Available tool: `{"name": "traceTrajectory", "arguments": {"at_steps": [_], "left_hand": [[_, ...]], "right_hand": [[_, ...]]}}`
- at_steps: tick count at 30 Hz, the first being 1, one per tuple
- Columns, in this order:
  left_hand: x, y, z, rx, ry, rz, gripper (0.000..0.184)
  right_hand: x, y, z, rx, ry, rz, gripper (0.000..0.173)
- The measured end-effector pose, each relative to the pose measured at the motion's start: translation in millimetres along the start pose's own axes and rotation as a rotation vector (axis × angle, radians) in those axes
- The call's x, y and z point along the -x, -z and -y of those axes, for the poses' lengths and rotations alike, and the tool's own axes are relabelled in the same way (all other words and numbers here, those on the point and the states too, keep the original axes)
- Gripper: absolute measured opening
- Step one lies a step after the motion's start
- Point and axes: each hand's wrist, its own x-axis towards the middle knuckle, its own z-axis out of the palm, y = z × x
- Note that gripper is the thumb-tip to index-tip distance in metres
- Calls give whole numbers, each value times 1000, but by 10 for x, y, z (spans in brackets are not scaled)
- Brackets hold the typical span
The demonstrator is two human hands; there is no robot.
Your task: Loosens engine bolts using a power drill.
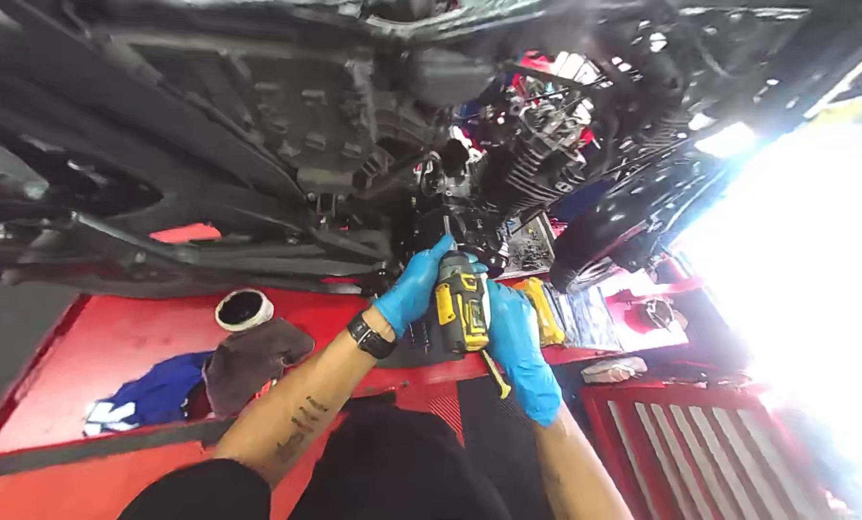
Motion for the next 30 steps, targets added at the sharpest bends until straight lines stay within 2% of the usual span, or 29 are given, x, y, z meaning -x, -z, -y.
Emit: {"name": "traceTrajectory", "arguments": {"at_steps": [3, 6, 8, 11, 18, 20, 25, 30], "left_hand": [[125, -58, 101, -7, -42, -6, 58], [270, -181, 313, -73, -63, 90, 63], [283, -306, 450, -82, -34, 122, 63], [176, -478, 533, -110, -1, 116, 62], [-96, -499, 389, -135, -22, -18, 57], [-130, -475, 360, -129, -16, -15, 57], [-206, -469, 389, -2, -5, 7, 58], [-218, -453, 349, 22, -41, 39, 57]], "right_hand": [[152, -31, -67, -18, 66, -147, 44], [464, -154, -243, -105, 80, -264, 33], [644, -265, -394, -169, 56, -319, 34], [709, -337, -607, -280, 7, -292, 43], [318, -318, -752, -333, 20, -203, 50], [275, -322, -742, -280, 29, -210, 48], [226, -326, -680, -84, 5, -206, 31], [134, -306, -707, -53, 27, -192, 30]]}}
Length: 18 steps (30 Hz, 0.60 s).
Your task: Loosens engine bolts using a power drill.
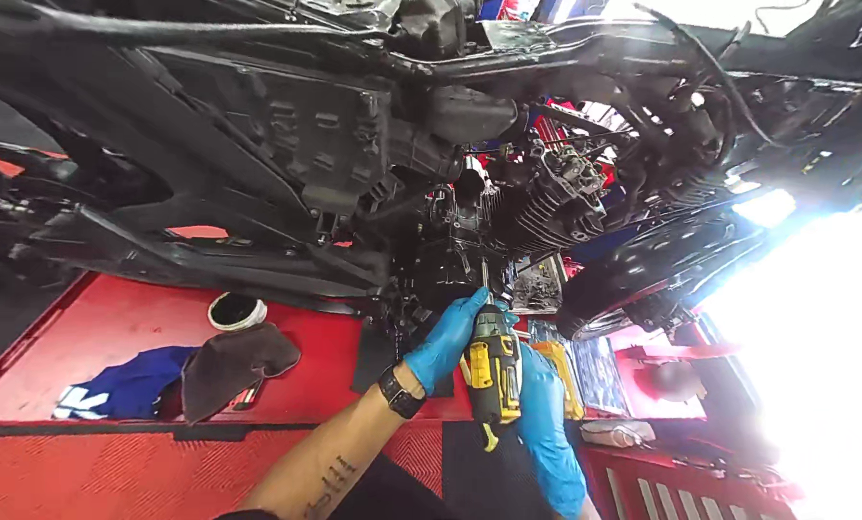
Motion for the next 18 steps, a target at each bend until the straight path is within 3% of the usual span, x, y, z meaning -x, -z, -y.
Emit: {"name": "traceTrajectory", "arguments": {"at_steps": [9, 14, 18], "left_hand": [[25, -28, -28, -14, 48, -78, 52], [-62, -84, -94, -12, 71, -98, 52], [-16, -118, -74, -14, 14, -132, 51]], "right_hand": [[-11, 21, -44, -83, 16, 32, 32], [-123, 97, -73, -80, -13, 80, 43], [-281, 546, 213, -10, -117, 379, 53]]}}
